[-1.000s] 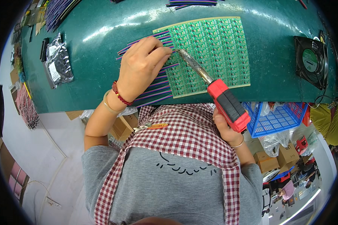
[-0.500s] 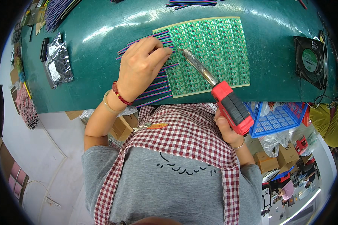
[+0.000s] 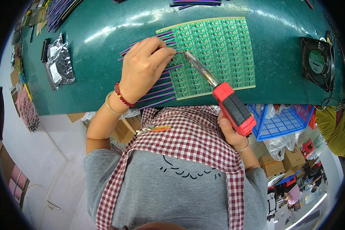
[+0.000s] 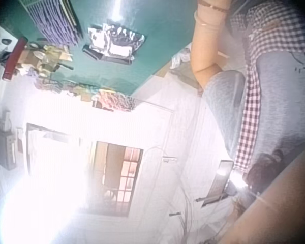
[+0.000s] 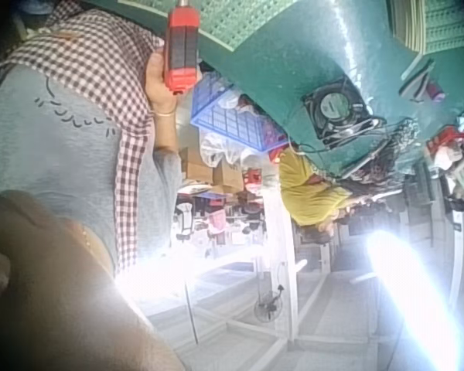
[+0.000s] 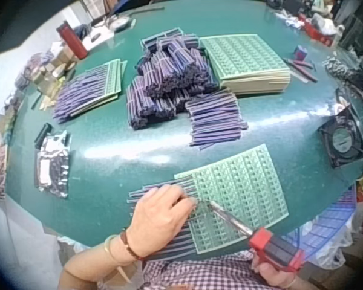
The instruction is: The person positions ribbon cables onto circuit boards by hand and solders the wire connections using a soldering tool.
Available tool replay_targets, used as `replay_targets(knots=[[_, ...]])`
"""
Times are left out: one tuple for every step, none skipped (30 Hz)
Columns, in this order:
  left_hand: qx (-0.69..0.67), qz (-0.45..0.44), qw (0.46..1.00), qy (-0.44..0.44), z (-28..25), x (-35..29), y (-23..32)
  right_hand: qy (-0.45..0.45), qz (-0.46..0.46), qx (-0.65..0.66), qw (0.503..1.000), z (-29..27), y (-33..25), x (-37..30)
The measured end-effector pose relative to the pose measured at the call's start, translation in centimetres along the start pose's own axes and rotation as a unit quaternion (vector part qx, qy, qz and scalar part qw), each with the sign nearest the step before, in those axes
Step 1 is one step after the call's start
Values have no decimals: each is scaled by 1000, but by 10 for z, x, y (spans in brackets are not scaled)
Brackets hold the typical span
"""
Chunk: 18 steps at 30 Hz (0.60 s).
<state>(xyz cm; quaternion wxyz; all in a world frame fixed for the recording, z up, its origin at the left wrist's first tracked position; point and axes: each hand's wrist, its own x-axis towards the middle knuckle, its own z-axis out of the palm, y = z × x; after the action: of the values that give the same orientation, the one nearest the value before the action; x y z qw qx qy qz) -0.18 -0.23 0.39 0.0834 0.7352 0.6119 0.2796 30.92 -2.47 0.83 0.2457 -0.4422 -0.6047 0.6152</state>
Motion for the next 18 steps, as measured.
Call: replay_targets(knots=[[0,0,1000,0,0,0,0,1,-19,-23,1000,0,1,1],[0,0,1000,0,0,0,0,1,-19,-23,1000,0,0,1],[-1,0,1000,-1,-1,1,0,-3,-20,-22,1000,-1,-1,2],[-1,0,1000,-1,-1,1,1,-7,-21,-21,1000,-1,-1,2],[-1,0,1000,-1,-1,1,1,-7,-21,-21,1000,-2,0,1],[4,2,1000,-1,0,0,1,-7,-13,-29,999,-4,1,-3],[8,5,1000,-2,0,0,1,-7,-5,-38,999,-5,1,-4],[8,5,1000,-2,0,0,1,-6,-5,-38,999,-5,1,-4],[9,7,1000,-1,1,0,0,-4,-4,-41,999,-4,-1,-4],[10,8,1000,-1,1,0,0,-3,-4,-43,999,-3,-1,-3],[10,8,1000,-1,1,0,0,-3,-4,-43,999,-3,-1,-3],[11,11,1000,2,1,0,0,-1,-4,-39,999,-2,1,-2],[12,14,1000,4,1,0,0,1,-5,-35,999,-1,1,-2],[12,13,1000,4,1,0,0,1,-5,-35,999,-4,2,-2],[15,15,1000,3,2,0,0,-27,-9,-54,998,-8,3,-2],[17,17,1000,0,2,0,0,-53,-12,-74,996,-10,3,-2],[16,17,1000,0,2,0,0,-52,-11,-74,996,-9,3,-4],[18,18,1000,-1,1,0,0,-24,-6,-49,998,-6,3,-7]])
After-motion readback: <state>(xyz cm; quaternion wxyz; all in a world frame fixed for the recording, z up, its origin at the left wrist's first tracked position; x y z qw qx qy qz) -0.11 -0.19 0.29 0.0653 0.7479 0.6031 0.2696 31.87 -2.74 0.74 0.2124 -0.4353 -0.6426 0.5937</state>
